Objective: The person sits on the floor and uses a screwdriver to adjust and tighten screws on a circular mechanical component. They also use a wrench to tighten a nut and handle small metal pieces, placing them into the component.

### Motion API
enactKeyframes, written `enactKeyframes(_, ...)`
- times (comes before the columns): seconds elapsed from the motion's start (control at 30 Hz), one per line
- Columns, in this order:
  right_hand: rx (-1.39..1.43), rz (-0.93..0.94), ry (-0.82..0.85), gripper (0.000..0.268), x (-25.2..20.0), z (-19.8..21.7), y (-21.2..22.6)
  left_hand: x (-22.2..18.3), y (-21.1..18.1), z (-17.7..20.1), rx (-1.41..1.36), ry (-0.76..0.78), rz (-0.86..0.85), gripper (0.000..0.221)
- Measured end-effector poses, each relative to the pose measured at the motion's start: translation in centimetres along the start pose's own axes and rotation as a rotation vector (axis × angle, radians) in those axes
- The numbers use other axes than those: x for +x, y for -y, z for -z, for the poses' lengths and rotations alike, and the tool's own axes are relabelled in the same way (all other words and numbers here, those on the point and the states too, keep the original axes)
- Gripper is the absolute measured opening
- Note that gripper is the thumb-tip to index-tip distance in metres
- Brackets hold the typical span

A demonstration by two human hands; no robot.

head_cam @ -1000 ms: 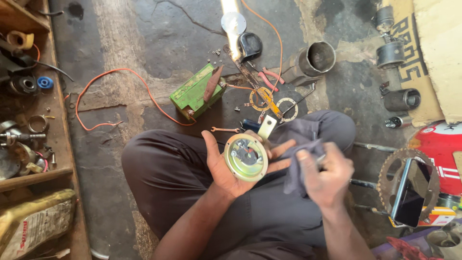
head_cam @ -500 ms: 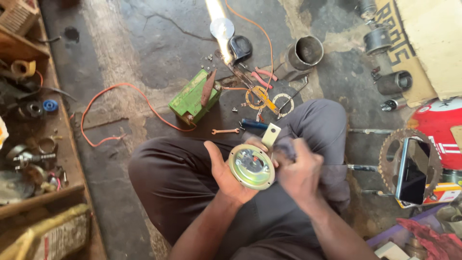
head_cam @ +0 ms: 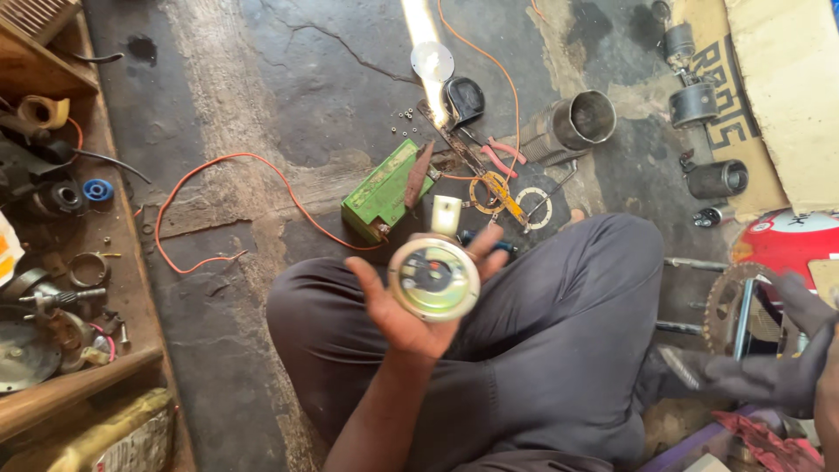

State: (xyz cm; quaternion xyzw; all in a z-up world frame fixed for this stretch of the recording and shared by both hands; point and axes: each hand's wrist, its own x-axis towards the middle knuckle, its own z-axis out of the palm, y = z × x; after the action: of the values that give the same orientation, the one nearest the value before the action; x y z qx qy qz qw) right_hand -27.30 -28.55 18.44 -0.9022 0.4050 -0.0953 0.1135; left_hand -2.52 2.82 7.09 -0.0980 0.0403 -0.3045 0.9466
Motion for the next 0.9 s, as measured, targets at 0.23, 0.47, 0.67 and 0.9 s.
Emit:
enactKeyframes(0.23,-0.162,0.227,0.701,0.051,-2.3,-2.5,5.3,0.9,-1.1,0.5,0.152,-0.11,-0.175,0.096)
enactKeyframes(0.47,0.033,0.649,0.766,0.051,1.0,-1.1,5.8,1.3,-0.3,2.3,0.203,-0.109,-0.123,0.096)
enactKeyframes(0.67,0.328,1.011,0.37,0.024,5.6,1.2,5.3,2.2,0.0,4.1,0.335,-0.155,-0.133,0.098)
enactKeyframes(0.9,1.166,0.934,0.367,0.032,9.4,-8.0,13.7,3.2,0.6,6.0,0.32,-0.257,-0.134,0.093)
